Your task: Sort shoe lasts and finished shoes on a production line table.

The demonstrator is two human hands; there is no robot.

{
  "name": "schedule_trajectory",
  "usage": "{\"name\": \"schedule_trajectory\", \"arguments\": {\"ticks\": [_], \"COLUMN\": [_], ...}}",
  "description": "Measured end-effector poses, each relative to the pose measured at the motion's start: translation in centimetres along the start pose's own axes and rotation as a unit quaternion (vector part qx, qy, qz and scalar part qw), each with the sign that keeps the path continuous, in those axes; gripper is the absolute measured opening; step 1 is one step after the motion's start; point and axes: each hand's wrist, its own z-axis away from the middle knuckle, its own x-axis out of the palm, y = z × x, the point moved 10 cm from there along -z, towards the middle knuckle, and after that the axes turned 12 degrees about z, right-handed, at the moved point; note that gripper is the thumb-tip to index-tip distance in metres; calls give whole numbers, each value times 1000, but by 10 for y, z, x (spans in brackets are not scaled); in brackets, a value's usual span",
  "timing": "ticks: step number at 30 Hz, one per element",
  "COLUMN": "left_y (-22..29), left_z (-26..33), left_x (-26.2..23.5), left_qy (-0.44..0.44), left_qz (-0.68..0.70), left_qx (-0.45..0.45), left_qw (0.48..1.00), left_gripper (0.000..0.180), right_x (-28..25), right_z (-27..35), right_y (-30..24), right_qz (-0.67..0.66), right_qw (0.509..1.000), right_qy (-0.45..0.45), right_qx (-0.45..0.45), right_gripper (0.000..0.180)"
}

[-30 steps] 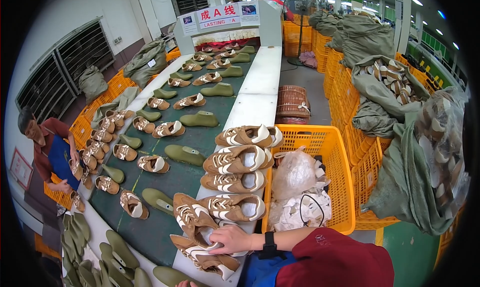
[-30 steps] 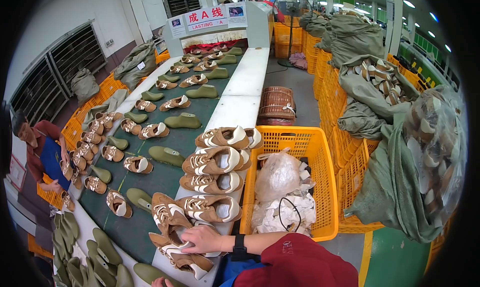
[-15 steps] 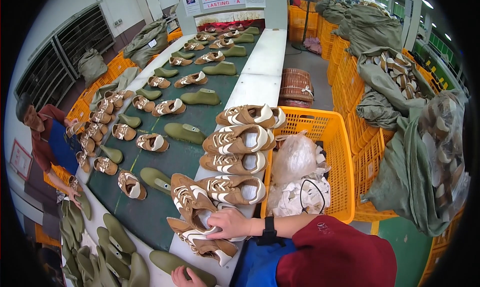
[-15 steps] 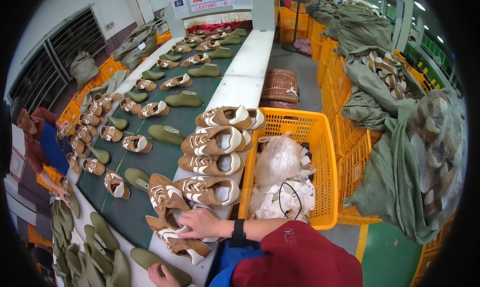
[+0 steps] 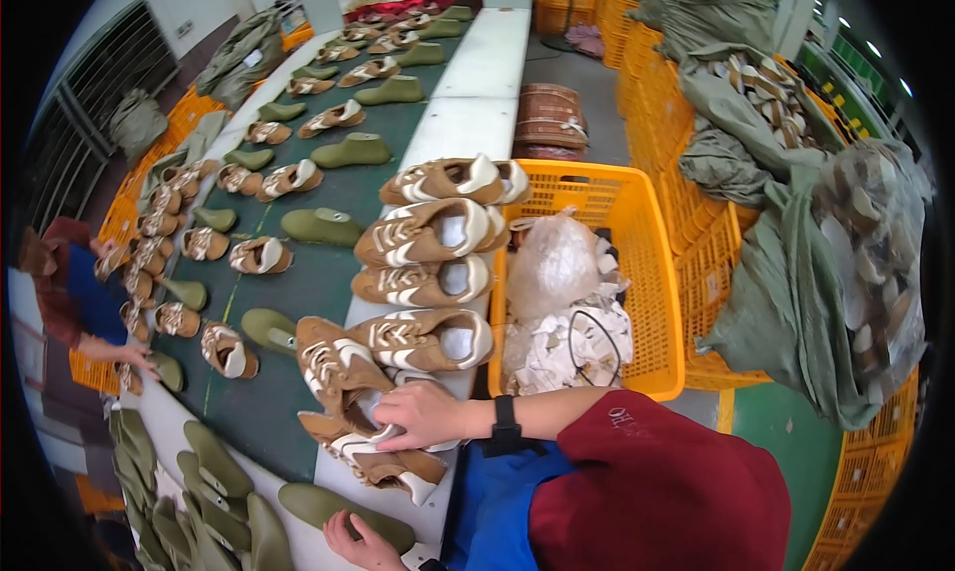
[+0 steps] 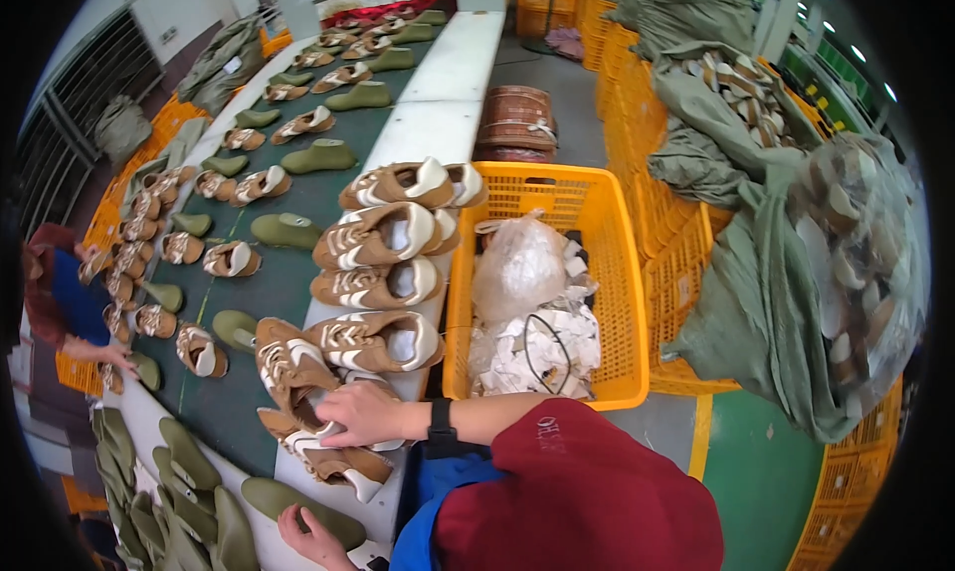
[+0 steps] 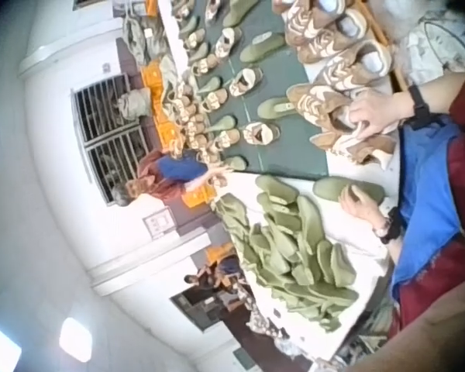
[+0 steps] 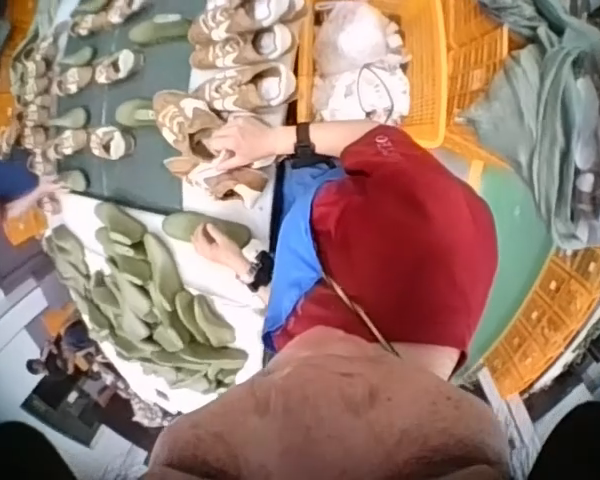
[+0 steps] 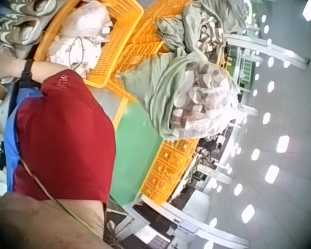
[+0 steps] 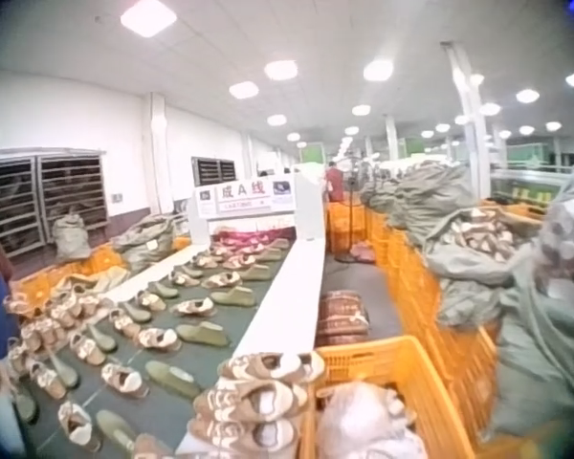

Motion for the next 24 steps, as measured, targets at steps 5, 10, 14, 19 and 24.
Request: {"name": "schedule_trajectory", "arguments": {"ticks": [5,10,14,19,24], "left_y": [-6,-2,2,0,-47], "left_z": [6,8,5,4,15], "left_x": [-6,-5,-1,0,1], "left_qy": [1,-3,-6,-11,-6], "left_qz": [-19,-24,-30,-24,18], "left_qx": [12,42,49,43,-83], "left_qw": [1000,999,998,999,996], "left_gripper": [20,18,17,18,15], "right_x": [10,15,13,9,10], "right_z": [1,4,6,4,1], "right_y": [-4,-2,0,-1,-3], "right_qz": [-17,-18,3,-1,-6], "right_qw": [1000,1000,1000,1000,1000], "right_qy": [22,12,24,28,22], "right_qx": [-9,6,1,-7,-12], "right_gripper": [38,38,39,38,37]}}
